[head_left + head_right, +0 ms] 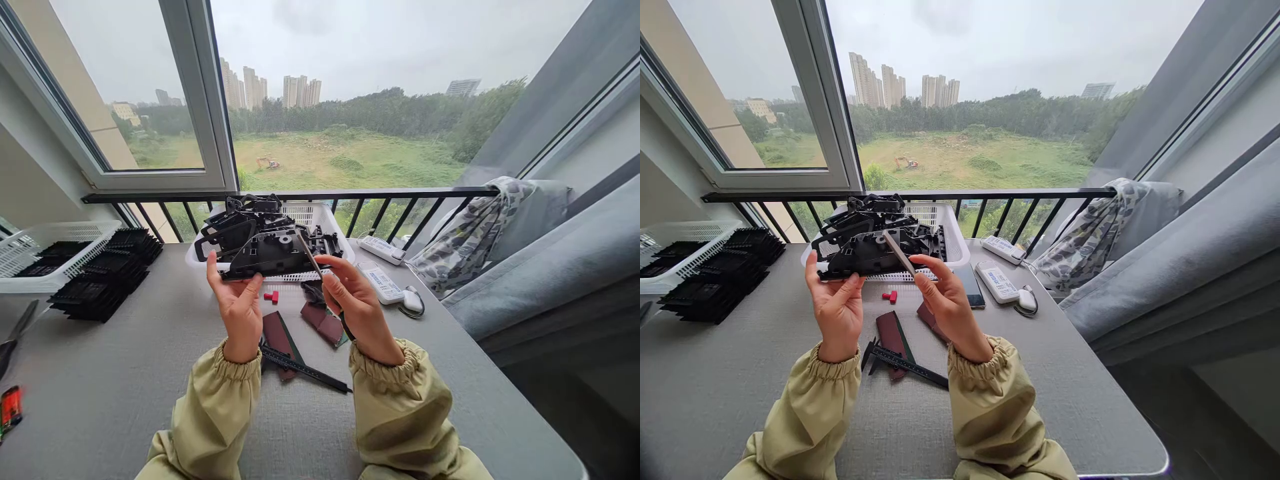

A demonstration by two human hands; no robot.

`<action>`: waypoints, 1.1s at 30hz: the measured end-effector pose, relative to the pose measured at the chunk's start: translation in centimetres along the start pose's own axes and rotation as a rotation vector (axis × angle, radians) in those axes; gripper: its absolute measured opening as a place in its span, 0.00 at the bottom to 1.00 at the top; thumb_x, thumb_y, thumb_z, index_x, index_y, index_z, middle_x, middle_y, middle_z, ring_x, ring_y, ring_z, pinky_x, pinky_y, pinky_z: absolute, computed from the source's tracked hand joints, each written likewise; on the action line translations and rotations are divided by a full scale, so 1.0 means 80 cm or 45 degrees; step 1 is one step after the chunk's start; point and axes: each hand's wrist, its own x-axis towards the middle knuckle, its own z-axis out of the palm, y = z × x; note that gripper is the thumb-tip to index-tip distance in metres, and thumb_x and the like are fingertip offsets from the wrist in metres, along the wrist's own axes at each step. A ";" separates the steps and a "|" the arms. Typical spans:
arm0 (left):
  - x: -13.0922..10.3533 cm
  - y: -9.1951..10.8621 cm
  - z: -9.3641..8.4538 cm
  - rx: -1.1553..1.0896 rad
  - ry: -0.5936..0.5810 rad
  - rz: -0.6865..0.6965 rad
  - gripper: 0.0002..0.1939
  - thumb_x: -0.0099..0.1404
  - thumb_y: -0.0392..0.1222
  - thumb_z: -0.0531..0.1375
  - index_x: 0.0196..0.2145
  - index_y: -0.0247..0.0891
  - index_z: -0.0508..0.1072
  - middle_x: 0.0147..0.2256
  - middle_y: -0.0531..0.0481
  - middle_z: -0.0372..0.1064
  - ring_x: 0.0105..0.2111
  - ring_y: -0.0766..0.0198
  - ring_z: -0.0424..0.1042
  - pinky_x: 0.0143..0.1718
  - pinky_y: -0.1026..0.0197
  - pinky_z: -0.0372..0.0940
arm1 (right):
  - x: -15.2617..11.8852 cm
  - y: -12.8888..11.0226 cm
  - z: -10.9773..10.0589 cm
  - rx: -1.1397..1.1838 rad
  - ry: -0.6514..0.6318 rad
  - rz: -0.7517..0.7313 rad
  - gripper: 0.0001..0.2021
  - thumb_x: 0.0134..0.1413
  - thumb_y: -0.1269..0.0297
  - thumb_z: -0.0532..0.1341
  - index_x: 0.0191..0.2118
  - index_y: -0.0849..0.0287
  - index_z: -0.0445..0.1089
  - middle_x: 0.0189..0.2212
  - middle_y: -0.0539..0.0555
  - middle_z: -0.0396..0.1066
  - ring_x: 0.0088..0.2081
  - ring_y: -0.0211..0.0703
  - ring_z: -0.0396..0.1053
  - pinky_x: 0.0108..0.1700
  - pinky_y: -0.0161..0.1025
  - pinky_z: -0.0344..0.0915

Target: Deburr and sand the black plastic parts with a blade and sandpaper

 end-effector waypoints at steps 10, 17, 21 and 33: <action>-0.002 -0.002 0.007 -0.128 -0.021 -0.470 0.13 0.48 0.35 0.71 0.34 0.38 0.78 0.30 0.53 0.78 0.31 0.66 0.77 0.38 0.63 0.74 | -0.002 0.004 0.011 0.064 -0.033 0.050 0.23 0.55 0.44 0.62 0.48 0.56 0.72 0.14 0.41 0.47 0.16 0.31 0.44 0.16 0.32 0.42; -0.008 -0.001 0.010 0.053 -0.245 -0.582 0.10 0.45 0.37 0.72 0.28 0.36 0.79 0.25 0.52 0.77 0.23 0.68 0.74 0.20 0.71 0.67 | -0.002 0.008 0.012 0.048 -0.139 0.076 0.25 0.56 0.45 0.62 0.52 0.57 0.70 0.15 0.41 0.49 0.17 0.31 0.43 0.17 0.33 0.40; -0.007 -0.002 0.010 0.033 -0.228 -0.621 0.10 0.45 0.36 0.71 0.28 0.36 0.79 0.27 0.52 0.78 0.22 0.67 0.75 0.20 0.70 0.68 | -0.001 0.003 0.013 0.041 -0.177 0.084 0.24 0.55 0.45 0.62 0.50 0.57 0.69 0.18 0.42 0.55 0.17 0.30 0.45 0.17 0.33 0.41; -0.007 -0.005 0.003 -0.031 -0.342 -0.541 0.04 0.51 0.37 0.66 0.27 0.35 0.80 0.33 0.45 0.80 0.32 0.55 0.80 0.39 0.56 0.75 | -0.001 0.005 0.002 -0.109 -0.222 -0.018 0.18 0.58 0.51 0.61 0.51 0.52 0.75 0.44 0.55 0.74 0.35 0.39 0.69 0.34 0.36 0.66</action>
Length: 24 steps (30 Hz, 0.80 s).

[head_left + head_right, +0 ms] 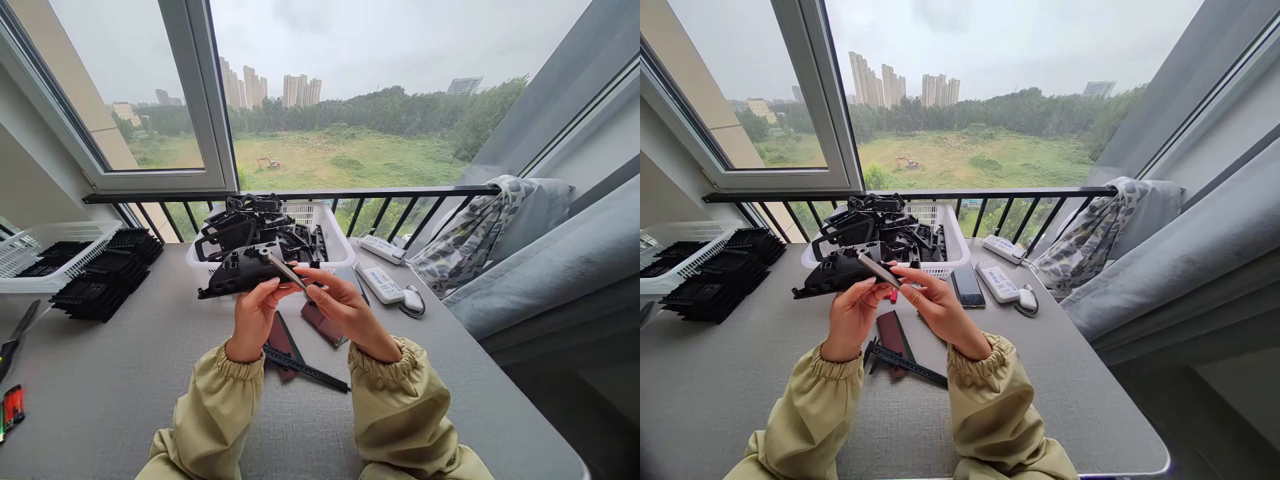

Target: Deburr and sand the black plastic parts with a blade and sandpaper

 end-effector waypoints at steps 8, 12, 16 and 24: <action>-0.002 0.008 -0.001 0.176 0.009 0.298 0.15 0.55 0.47 0.69 0.39 0.39 0.81 0.42 0.44 0.79 0.42 0.53 0.79 0.39 0.59 0.75 | -0.009 -0.012 -0.035 -0.455 -0.124 -0.001 0.19 0.61 0.55 0.57 0.50 0.60 0.76 0.36 0.56 0.78 0.32 0.41 0.71 0.36 0.38 0.67; -0.002 0.007 -0.005 0.272 -0.017 0.313 0.13 0.58 0.46 0.67 0.41 0.44 0.81 0.43 0.49 0.79 0.46 0.56 0.77 0.43 0.60 0.74 | -0.008 -0.010 -0.035 -0.552 -0.166 -0.012 0.19 0.61 0.57 0.57 0.51 0.58 0.76 0.37 0.56 0.79 0.33 0.43 0.72 0.36 0.38 0.68; -0.001 0.003 -0.010 0.306 0.016 0.312 0.13 0.57 0.46 0.68 0.41 0.46 0.81 0.43 0.50 0.79 0.48 0.56 0.76 0.47 0.59 0.73 | -0.008 -0.006 -0.034 -0.539 -0.179 -0.001 0.19 0.62 0.55 0.56 0.52 0.56 0.76 0.41 0.56 0.79 0.38 0.46 0.74 0.42 0.42 0.70; -0.001 0.002 -0.010 0.288 0.030 0.308 0.11 0.56 0.47 0.68 0.38 0.45 0.81 0.41 0.50 0.79 0.45 0.57 0.77 0.45 0.59 0.73 | -0.011 -0.012 -0.042 -0.561 -0.209 0.037 0.18 0.61 0.55 0.58 0.51 0.55 0.77 0.44 0.57 0.79 0.42 0.50 0.75 0.46 0.44 0.70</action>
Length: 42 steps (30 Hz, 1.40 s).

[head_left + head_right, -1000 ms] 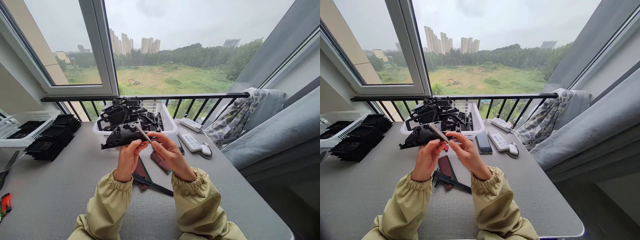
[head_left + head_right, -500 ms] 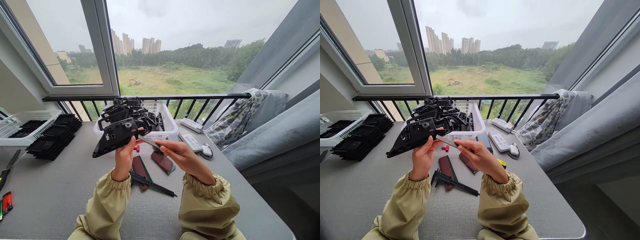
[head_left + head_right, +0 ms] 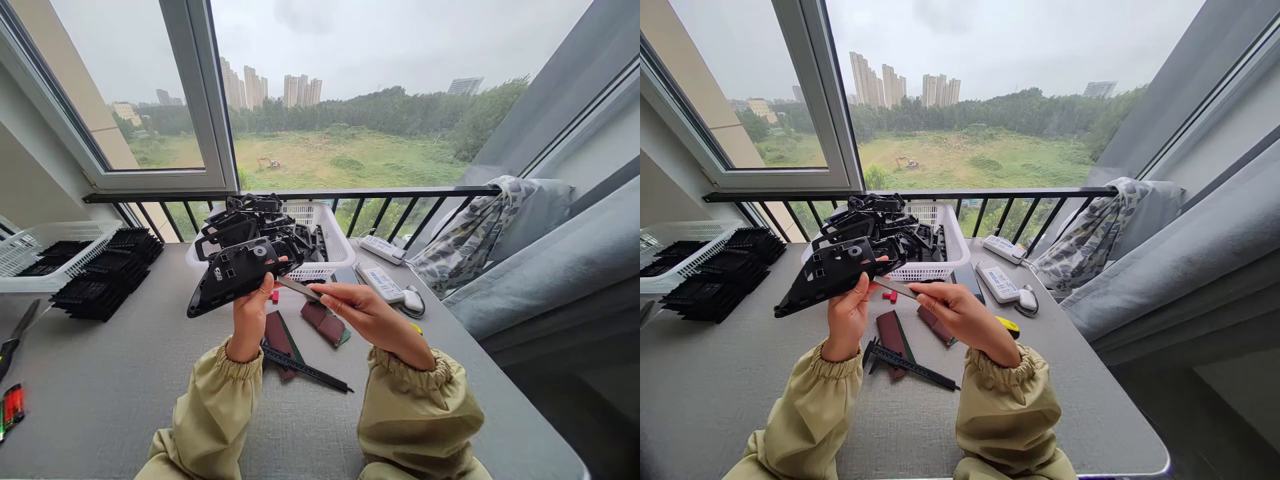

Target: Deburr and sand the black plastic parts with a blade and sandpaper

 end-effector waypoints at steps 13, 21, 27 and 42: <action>0.002 0.008 0.006 -0.081 0.050 -0.035 0.15 0.52 0.48 0.70 0.37 0.41 0.81 0.38 0.47 0.80 0.38 0.55 0.79 0.38 0.60 0.74 | 0.001 0.000 0.005 0.004 -0.026 -0.036 0.19 0.62 0.54 0.57 0.52 0.55 0.75 0.45 0.56 0.79 0.42 0.49 0.76 0.45 0.42 0.70; 0.004 0.007 0.007 -0.151 0.092 -0.035 0.19 0.50 0.48 0.71 0.41 0.42 0.79 0.38 0.47 0.80 0.41 0.52 0.79 0.38 0.57 0.76 | 0.005 0.000 0.012 0.020 -0.009 -0.037 0.19 0.63 0.56 0.56 0.53 0.56 0.75 0.46 0.56 0.78 0.41 0.48 0.75 0.43 0.42 0.70; 0.008 0.004 0.007 -0.170 0.185 -0.037 0.13 0.48 0.44 0.72 0.32 0.38 0.80 0.32 0.48 0.80 0.30 0.60 0.79 0.32 0.63 0.75 | 0.002 -0.003 0.006 0.076 0.042 -0.027 0.19 0.62 0.54 0.57 0.50 0.58 0.76 0.34 0.55 0.78 0.31 0.41 0.69 0.34 0.37 0.67; 0.002 0.005 0.010 -0.205 0.092 -0.245 0.14 0.47 0.34 0.66 0.35 0.37 0.80 0.30 0.49 0.80 0.28 0.60 0.79 0.31 0.63 0.75 | 0.016 -0.005 0.039 0.648 0.268 0.078 0.25 0.57 0.46 0.60 0.56 0.54 0.67 0.33 0.50 0.66 0.19 0.27 0.44 0.17 0.31 0.43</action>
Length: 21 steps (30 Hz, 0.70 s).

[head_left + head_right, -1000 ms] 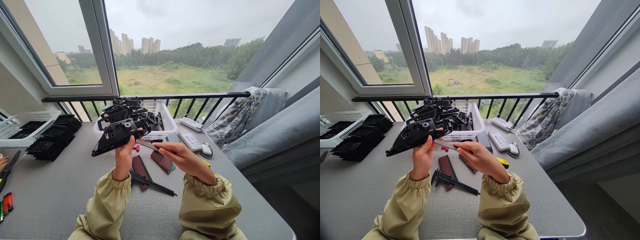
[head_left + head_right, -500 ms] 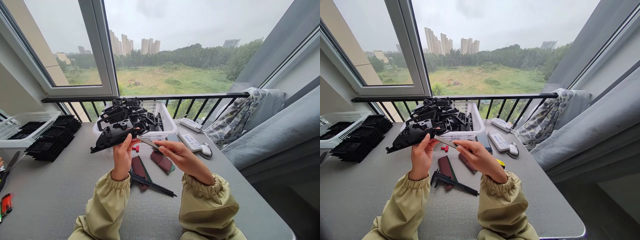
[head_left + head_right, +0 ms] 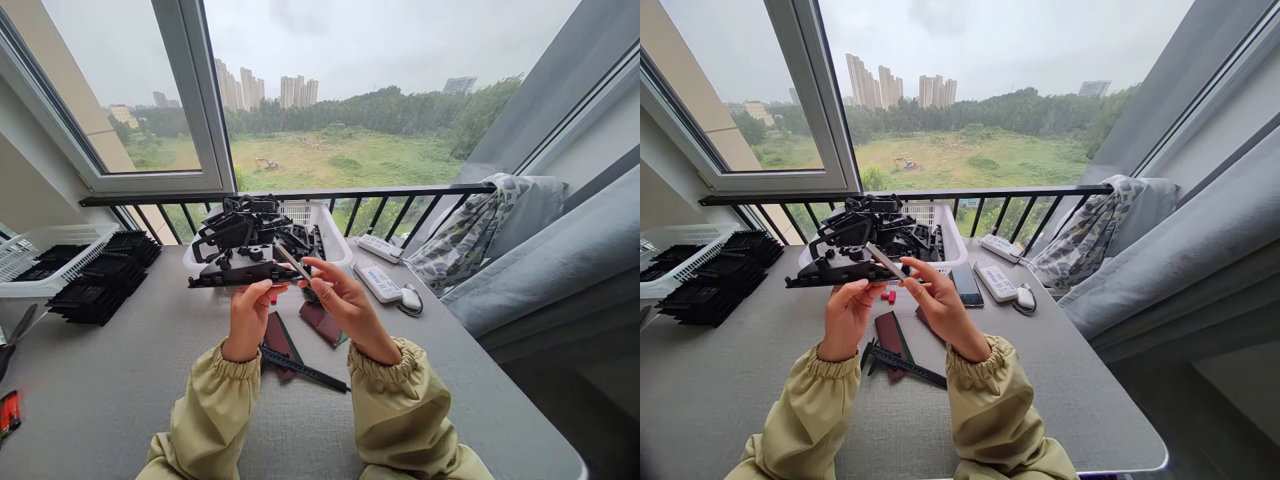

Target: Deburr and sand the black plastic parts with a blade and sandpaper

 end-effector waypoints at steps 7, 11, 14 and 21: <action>-0.005 -0.007 0.008 0.023 -0.021 0.003 0.12 0.48 0.37 0.70 0.33 0.41 0.79 0.33 0.52 0.79 0.32 0.61 0.78 0.32 0.62 0.75 | -0.001 -0.004 0.003 -0.097 -0.088 -0.065 0.23 0.60 0.47 0.59 0.54 0.55 0.69 0.30 0.48 0.63 0.20 0.29 0.47 0.20 0.33 0.43; -0.004 -0.006 0.004 -0.003 -0.045 -0.028 0.12 0.47 0.36 0.68 0.32 0.41 0.79 0.33 0.51 0.79 0.33 0.59 0.78 0.32 0.59 0.75 | -0.001 -0.007 -0.004 -0.172 -0.144 -0.067 0.23 0.61 0.48 0.57 0.55 0.55 0.70 0.28 0.49 0.64 0.24 0.34 0.52 0.23 0.34 0.51; -0.004 -0.005 -0.001 0.015 -0.134 -0.030 0.14 0.50 0.37 0.66 0.37 0.42 0.79 0.35 0.49 0.79 0.35 0.56 0.78 0.35 0.56 0.75 | -0.003 -0.010 -0.011 -0.213 -0.123 -0.095 0.24 0.61 0.48 0.57 0.56 0.56 0.68 0.25 0.47 0.60 0.26 0.36 0.55 0.27 0.35 0.55; 0.001 -0.007 -0.013 0.030 -0.312 0.118 0.16 0.61 0.44 0.63 0.46 0.40 0.76 0.39 0.47 0.78 0.42 0.58 0.76 0.44 0.56 0.73 | -0.007 -0.019 -0.024 -0.375 -0.119 -0.073 0.23 0.61 0.46 0.55 0.49 0.60 0.71 0.20 0.44 0.53 0.22 0.34 0.47 0.23 0.35 0.47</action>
